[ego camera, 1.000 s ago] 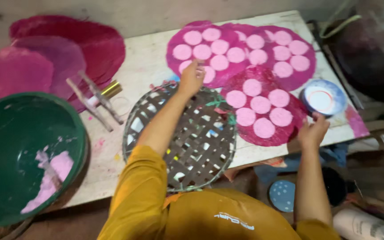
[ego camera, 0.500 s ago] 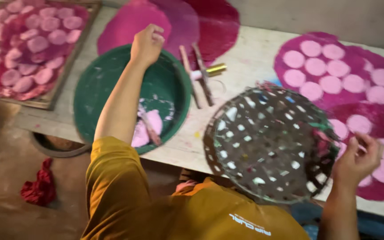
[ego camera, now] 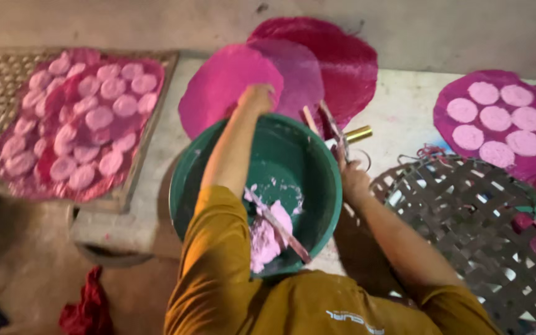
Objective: The person is using a metal molding tool and a wooden stick to form round discs from a pink paste onto a circular tray, while another person assists by scooping the paste into the tool.
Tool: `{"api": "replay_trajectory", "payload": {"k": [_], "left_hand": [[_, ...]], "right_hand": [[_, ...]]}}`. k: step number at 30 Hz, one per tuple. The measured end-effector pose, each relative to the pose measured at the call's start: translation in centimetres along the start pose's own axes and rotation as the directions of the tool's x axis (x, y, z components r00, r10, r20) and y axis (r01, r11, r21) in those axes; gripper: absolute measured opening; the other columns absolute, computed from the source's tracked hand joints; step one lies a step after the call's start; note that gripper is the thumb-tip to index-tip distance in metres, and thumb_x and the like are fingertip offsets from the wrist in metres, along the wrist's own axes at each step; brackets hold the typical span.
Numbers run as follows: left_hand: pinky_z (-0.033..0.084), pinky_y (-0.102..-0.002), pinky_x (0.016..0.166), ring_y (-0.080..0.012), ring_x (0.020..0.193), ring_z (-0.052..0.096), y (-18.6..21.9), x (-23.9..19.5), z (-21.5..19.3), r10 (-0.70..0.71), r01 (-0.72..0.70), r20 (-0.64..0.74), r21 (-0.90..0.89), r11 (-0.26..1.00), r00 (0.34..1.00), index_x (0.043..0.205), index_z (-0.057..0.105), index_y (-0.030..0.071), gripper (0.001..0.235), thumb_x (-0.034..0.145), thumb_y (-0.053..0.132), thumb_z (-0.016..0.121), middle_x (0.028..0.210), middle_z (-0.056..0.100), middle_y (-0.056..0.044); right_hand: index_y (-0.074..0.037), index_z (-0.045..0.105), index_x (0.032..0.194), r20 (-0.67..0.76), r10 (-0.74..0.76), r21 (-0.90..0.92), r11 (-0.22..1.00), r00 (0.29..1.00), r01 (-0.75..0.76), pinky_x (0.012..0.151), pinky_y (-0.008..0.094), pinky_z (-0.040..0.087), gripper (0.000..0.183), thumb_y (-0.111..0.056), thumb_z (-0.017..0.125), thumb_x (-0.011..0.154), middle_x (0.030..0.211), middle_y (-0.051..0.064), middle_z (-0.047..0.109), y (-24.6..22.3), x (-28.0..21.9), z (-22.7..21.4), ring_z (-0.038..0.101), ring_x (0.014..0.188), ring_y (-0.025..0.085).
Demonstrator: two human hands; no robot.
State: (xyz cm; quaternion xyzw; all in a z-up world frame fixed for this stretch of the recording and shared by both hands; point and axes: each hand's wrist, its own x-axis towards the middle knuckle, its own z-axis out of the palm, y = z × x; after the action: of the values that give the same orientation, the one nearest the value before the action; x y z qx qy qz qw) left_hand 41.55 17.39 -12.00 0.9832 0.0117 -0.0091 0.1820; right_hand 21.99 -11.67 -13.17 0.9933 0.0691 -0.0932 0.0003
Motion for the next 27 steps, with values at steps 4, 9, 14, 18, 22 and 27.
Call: {"api": "replay_trajectory", "payload": {"k": [4, 9, 14, 18, 22, 27], "left_hand": [[0.057, -0.048, 0.085, -0.0365, 0.102, 0.070, 2.9, 4.2, 3.1, -0.067, -0.052, 0.462, 0.239, 0.970, 0.884, 0.112, 0.074, 0.017, 0.029, 0.086, 0.029, 0.066, 0.109, 0.073, -0.016], [0.057, -0.047, 0.087, -0.0353, 0.105, 0.069, 3.8, 7.2, 6.1, -0.116, -0.111, 0.583, 0.338, 0.935, 0.804, 0.115, 0.073, 0.014, 0.036, 0.085, 0.033, 0.071, 0.114, 0.072, -0.016], [0.057, -0.046, 0.090, -0.0340, 0.109, 0.069, 4.3, 8.2, 7.1, -0.044, -0.125, 0.522, 0.285, 0.950, 0.852, 0.118, 0.072, 0.010, 0.044, 0.083, 0.037, 0.075, 0.119, 0.071, -0.017], [0.057, -0.045, 0.092, -0.0330, 0.112, 0.068, 7.7, 8.5, 6.8, 0.099, -0.168, 0.363, 0.164, 0.972, 0.927, 0.120, 0.072, 0.008, 0.051, 0.082, 0.041, 0.078, 0.123, 0.070, -0.017], [0.057, -0.044, 0.092, -0.0310, 0.114, 0.068, 12.1, 7.2, 8.8, 0.111, -0.219, 0.421, 0.216, 0.952, 0.900, 0.122, 0.071, 0.006, 0.056, 0.079, 0.041, 0.083, 0.125, 0.070, -0.016], [0.064, -0.053, 0.072, -0.0342, 0.105, 0.072, 13.5, 7.6, 11.2, 0.100, -0.264, 0.338, 0.484, 0.834, 0.936, 0.118, 0.074, 0.009, 0.030, 0.090, 0.019, 0.070, 0.122, 0.069, -0.010]], "right_hand": [[-0.006, -0.016, 0.164, 0.109, 0.057, 0.219, 0.972, 0.992, -0.080, 0.074, 0.053, 0.060, 0.095, -0.040, 0.050, 0.103, 0.118, 0.040, 0.058, 0.6, 1.7, 0.1, 0.070, 0.085, 0.047], [-0.005, -0.011, 0.162, -0.039, 0.198, 0.776, 0.624, 0.979, -0.096, 0.076, 0.045, 0.056, 0.110, -0.025, 0.067, 0.088, 0.108, 0.037, 0.069, 5.4, 1.4, -1.8, 0.070, 0.085, 0.036], [-0.008, 0.002, 0.165, -0.317, 0.158, 0.875, 0.429, 0.935, 0.223, 0.084, 0.042, 0.056, 0.098, -0.007, 0.060, 0.086, 0.151, 0.026, 0.038, 10.5, -5.4, -4.4, 0.058, 0.117, 0.030], [-0.011, 0.012, 0.165, -0.181, 0.326, 0.966, 0.235, 0.928, 0.106, 0.081, 0.037, 0.051, 0.087, -0.008, 0.056, 0.090, 0.122, 0.020, 0.059, 13.2, -10.4, -4.7, 0.060, 0.100, 0.024], [-0.013, 0.016, 0.164, -0.075, 0.510, 0.997, 0.070, 0.857, 0.045, 0.083, 0.036, 0.055, 0.081, -0.017, 0.056, 0.094, 0.123, 0.016, 0.059, 14.3, -13.7, -3.4, 0.062, 0.101, 0.023], [-0.009, 0.018, 0.166, -0.256, 0.510, 0.962, 0.054, 0.821, 0.267, 0.086, 0.037, 0.053, 0.084, -0.022, 0.061, 0.095, 0.143, 0.013, 0.050, 16.4, -18.2, -1.3, 0.060, 0.112, 0.022]]}}
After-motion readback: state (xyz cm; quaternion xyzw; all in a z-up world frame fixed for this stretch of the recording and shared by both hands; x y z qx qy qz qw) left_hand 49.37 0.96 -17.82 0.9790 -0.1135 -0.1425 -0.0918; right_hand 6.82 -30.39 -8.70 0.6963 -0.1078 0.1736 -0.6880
